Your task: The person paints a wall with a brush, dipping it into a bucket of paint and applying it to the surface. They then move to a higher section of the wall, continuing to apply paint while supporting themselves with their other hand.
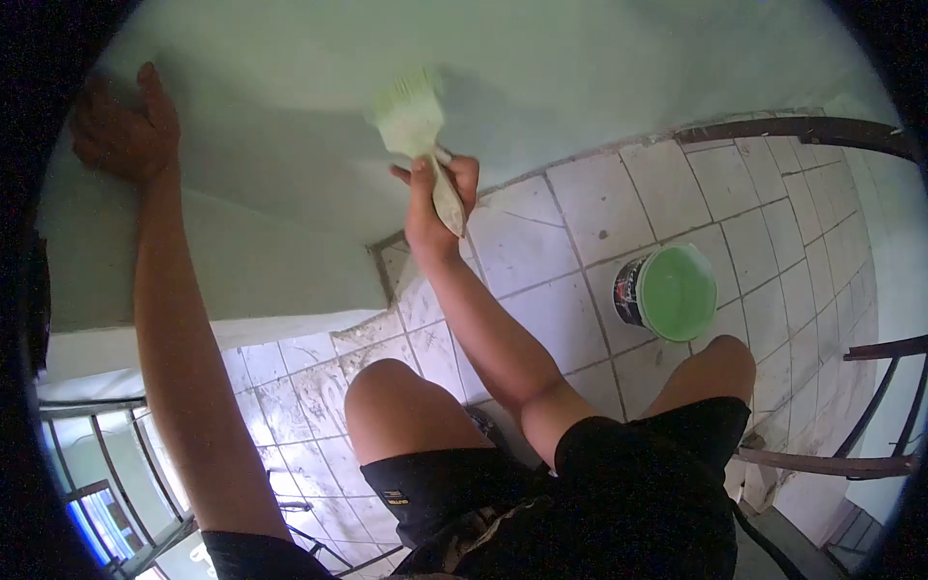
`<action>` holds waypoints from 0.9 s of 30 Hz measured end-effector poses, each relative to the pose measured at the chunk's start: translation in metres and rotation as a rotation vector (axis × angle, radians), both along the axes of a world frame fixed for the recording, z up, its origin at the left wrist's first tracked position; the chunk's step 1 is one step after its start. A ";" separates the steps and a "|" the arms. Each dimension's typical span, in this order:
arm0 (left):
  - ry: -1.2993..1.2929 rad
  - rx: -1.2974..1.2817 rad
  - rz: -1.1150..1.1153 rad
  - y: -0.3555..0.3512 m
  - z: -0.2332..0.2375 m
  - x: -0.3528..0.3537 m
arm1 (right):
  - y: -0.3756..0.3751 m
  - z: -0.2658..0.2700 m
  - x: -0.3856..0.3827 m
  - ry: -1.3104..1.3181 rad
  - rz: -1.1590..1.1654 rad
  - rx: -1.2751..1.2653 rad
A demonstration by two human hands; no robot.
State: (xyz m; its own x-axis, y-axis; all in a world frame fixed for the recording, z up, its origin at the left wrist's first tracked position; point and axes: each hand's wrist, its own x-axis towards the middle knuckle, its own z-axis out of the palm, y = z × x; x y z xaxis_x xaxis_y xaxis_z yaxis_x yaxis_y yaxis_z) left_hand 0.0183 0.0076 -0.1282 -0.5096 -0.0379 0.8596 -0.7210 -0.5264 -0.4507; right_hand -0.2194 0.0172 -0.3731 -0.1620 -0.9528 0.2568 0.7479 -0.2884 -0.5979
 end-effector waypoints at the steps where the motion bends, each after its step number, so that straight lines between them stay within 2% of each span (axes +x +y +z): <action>1: 0.044 0.012 -0.061 0.001 -0.002 -0.006 | -0.005 -0.030 0.004 0.071 -0.003 0.031; 5: 0.100 0.039 -0.090 0.004 -0.004 -0.014 | -0.011 -0.177 -0.002 0.401 -0.077 0.144; 6: 0.105 0.061 -0.081 0.004 -0.004 -0.012 | -0.006 -0.190 -0.007 0.242 -0.040 0.220; 7: 0.112 0.089 -0.072 0.006 -0.003 -0.011 | -0.003 -0.213 -0.011 0.206 -0.066 0.307; 8: 0.098 0.083 -0.065 0.006 -0.003 -0.012 | 0.002 -0.217 -0.020 0.298 -0.061 0.392; 9: 0.113 0.077 -0.071 0.006 -0.004 -0.016 | 0.002 -0.241 -0.025 0.383 -0.076 0.364; 10: 0.130 0.078 -0.077 0.006 -0.004 -0.017 | 0.004 -0.240 -0.026 0.378 -0.056 0.470; 13: 0.116 0.068 -0.084 0.006 -0.004 -0.020 | -0.015 -0.226 -0.014 0.260 -0.100 0.524; 15: 0.116 0.067 -0.099 0.006 -0.004 -0.020 | -0.039 -0.169 -0.009 0.083 0.006 0.559; 17: 0.120 0.069 -0.109 0.004 -0.004 -0.019 | -0.045 -0.086 -0.012 0.052 -0.067 0.545; 19: 0.077 0.052 -0.119 0.002 -0.005 -0.019 | -0.032 -0.021 -0.023 0.006 -0.088 0.359; 20: 0.094 0.070 -0.114 0.003 -0.006 -0.017 | -0.026 -0.003 -0.027 0.023 -0.086 0.378; 21: 0.078 0.074 -0.103 0.004 -0.005 -0.015 | -0.021 0.011 -0.029 -0.039 -0.068 0.273; 22: 0.058 0.067 -0.092 0.003 -0.003 -0.011 | -0.021 0.015 -0.031 -0.104 -0.049 0.158; 24: 0.052 0.069 -0.056 0.003 -0.001 -0.005 | -0.022 -0.007 -0.029 -0.025 -0.051 0.119; 27: 0.026 0.056 -0.021 0.002 -0.001 0.012 | -0.028 -0.084 -0.022 0.155 -0.031 0.114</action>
